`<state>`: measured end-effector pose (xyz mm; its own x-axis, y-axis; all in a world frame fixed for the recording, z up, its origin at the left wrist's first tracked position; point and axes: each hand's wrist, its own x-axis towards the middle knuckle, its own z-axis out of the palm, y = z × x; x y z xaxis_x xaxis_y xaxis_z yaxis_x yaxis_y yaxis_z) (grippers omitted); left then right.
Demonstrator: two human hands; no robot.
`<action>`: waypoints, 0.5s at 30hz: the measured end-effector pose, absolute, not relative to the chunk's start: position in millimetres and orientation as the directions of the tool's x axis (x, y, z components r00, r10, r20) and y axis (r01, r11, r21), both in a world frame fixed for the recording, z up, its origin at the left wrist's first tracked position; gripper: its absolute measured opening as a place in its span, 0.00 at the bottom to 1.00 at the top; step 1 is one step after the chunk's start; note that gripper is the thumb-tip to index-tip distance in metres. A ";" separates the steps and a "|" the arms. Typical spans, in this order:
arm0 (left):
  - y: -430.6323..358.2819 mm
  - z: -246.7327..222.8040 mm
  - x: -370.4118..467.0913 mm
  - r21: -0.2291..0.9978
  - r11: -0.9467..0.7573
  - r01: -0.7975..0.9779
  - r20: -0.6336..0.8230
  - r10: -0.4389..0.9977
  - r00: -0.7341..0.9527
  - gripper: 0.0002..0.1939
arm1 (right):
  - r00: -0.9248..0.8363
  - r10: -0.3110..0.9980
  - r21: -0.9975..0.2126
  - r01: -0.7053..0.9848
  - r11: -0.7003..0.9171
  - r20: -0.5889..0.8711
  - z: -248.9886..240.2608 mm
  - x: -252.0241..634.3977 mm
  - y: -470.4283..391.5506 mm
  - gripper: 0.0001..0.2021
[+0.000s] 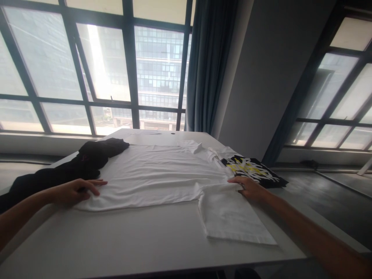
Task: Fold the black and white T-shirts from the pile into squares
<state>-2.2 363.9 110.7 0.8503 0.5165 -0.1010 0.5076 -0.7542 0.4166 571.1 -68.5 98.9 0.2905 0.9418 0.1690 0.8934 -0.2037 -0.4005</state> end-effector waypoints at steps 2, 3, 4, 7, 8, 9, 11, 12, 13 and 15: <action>367.1 104.2 1.0 0.502 -0.735 0.455 -0.065 0.493 0.868 0.30 | 0.253 0.952 -0.439 0.885 -0.156 0.173 99.2 572.3 -64.0 0.27; 368.4 101.2 2.3 0.516 -0.731 0.446 -0.019 0.511 0.859 0.33 | 0.227 0.959 -0.463 0.878 -0.125 0.171 100.6 571.5 -61.5 0.27; 369.1 98.7 3.3 0.533 -0.728 0.432 0.029 0.525 0.850 0.34 | 0.201 0.965 -0.490 0.866 -0.096 0.167 102.9 569.5 -59.2 0.26; 367.8 96.8 3.4 0.600 -0.701 0.386 0.128 0.560 0.818 0.36 | 0.146 0.982 -0.583 0.811 -0.051 0.117 114.6 558.2 -55.1 0.20; 367.1 98.3 2.3 0.621 -0.685 0.382 0.133 0.572 0.809 0.35 | 0.136 0.987 -0.613 0.788 -0.054 0.087 119.7 554.5 -55.1 0.19; 367.0 100.8 0.8 0.640 -0.666 0.382 0.126 0.582 0.803 0.35 | 0.128 0.990 -0.639 0.766 -0.064 0.053 125.3 551.9 -55.7 0.19; 370.3 108.5 -2.3 0.672 -0.632 0.386 0.101 0.595 0.797 0.35 | 0.126 0.992 -0.668 0.737 -0.104 -0.016 137.2 552.9 -56.7 0.21; 374.1 113.4 -3.0 0.686 -0.616 0.386 0.089 0.599 0.796 0.35 | 0.135 0.990 -0.668 0.733 -0.129 -0.043 143.2 557.0 -56.0 0.22; 379.4 118.8 -2.4 0.698 -0.601 0.389 0.077 0.602 0.795 0.34 | 0.149 0.987 -0.660 0.736 -0.152 -0.062 148.9 563.4 -53.5 0.22; 392.8 130.1 5.0 0.717 -0.576 0.393 0.074 0.623 0.778 0.33 | 0.204 0.978 -0.624 0.760 -0.182 -0.036 158.1 580.6 -41.5 0.22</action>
